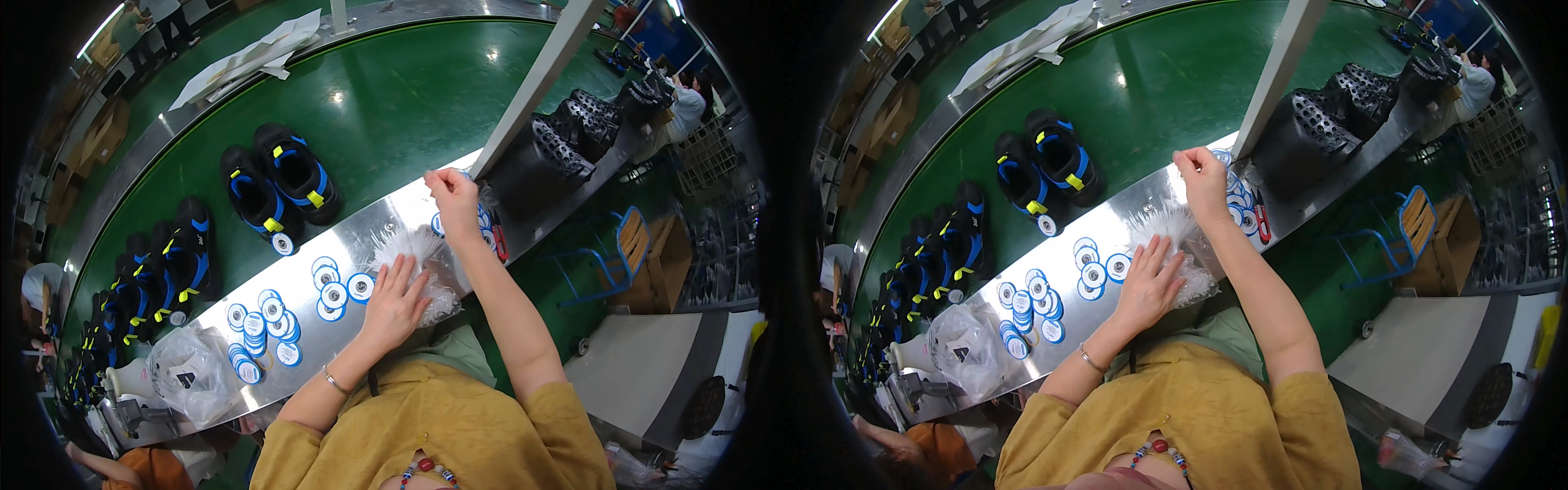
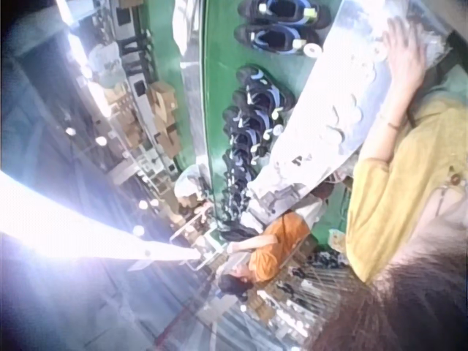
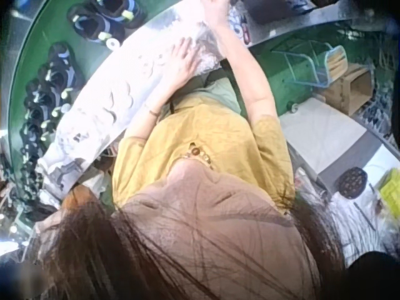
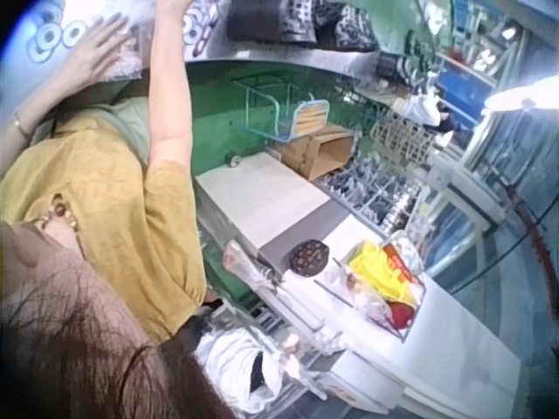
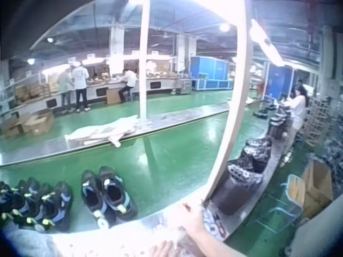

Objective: The person attaches small circular tags to the tongue of black and blue sneakers on a factory assembly line. They handle each shoe one at a time, affixing tags and moving completed pairs along the conveyor. The person also briefly opens a thermos and pours a drink into a cup.

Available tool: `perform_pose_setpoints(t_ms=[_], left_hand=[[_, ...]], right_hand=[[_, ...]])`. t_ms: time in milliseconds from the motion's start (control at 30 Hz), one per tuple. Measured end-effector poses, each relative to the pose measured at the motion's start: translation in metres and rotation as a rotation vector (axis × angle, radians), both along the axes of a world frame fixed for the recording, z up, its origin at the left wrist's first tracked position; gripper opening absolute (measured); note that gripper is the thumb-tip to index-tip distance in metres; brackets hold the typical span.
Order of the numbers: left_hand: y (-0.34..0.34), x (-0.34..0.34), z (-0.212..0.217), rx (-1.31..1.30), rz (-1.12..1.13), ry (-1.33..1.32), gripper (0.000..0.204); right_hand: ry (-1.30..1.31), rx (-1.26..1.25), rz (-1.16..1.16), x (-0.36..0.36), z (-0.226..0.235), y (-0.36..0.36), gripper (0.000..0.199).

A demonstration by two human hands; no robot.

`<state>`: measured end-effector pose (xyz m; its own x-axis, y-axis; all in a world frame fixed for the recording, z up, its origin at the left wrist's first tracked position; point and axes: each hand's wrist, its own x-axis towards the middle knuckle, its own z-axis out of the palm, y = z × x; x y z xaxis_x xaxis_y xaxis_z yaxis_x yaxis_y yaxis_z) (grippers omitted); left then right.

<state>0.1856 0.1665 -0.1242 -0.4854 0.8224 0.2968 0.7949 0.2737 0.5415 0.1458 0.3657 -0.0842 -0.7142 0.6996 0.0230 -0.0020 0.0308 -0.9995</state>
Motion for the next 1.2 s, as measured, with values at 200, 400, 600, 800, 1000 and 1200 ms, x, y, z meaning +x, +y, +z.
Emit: perform_pose_setpoints(t_ms=[200, 400, 600, 800, 1000, 1200], left_hand=[[0.003, -0.001, 0.000, 0.001, 0.001, 0.000, 0.042], [0.004, 0.000, -0.002, 0.015, 0.018, -0.018, 0.043], [0.001, 0.002, 0.008, 0.167, 0.095, 0.039, 0.040], [-0.045, -0.025, 0.010, 0.336, 0.437, 0.078, 0.023], [-0.054, -0.034, 0.011, 0.078, 0.429, 0.027, 0.031], [-0.042, -0.037, 0.001, -0.065, 0.408, -0.042, 0.039]], right_hand=[[0.217, 0.035, 0.012, 0.005, 0.045, 0.009, 0.018], [0.268, -0.240, 0.122, 0.021, 0.057, 0.011, 0.013], [0.125, -0.394, 0.213, 0.043, 0.044, 0.008, 0.013], [-0.061, -0.381, 0.161, 0.059, 0.038, 0.011, 0.011], [-0.105, -0.295, 0.319, 0.061, 0.022, -0.005, 0.010], [-0.179, -0.220, 0.371, 0.063, 0.025, -0.019, 0.010]])
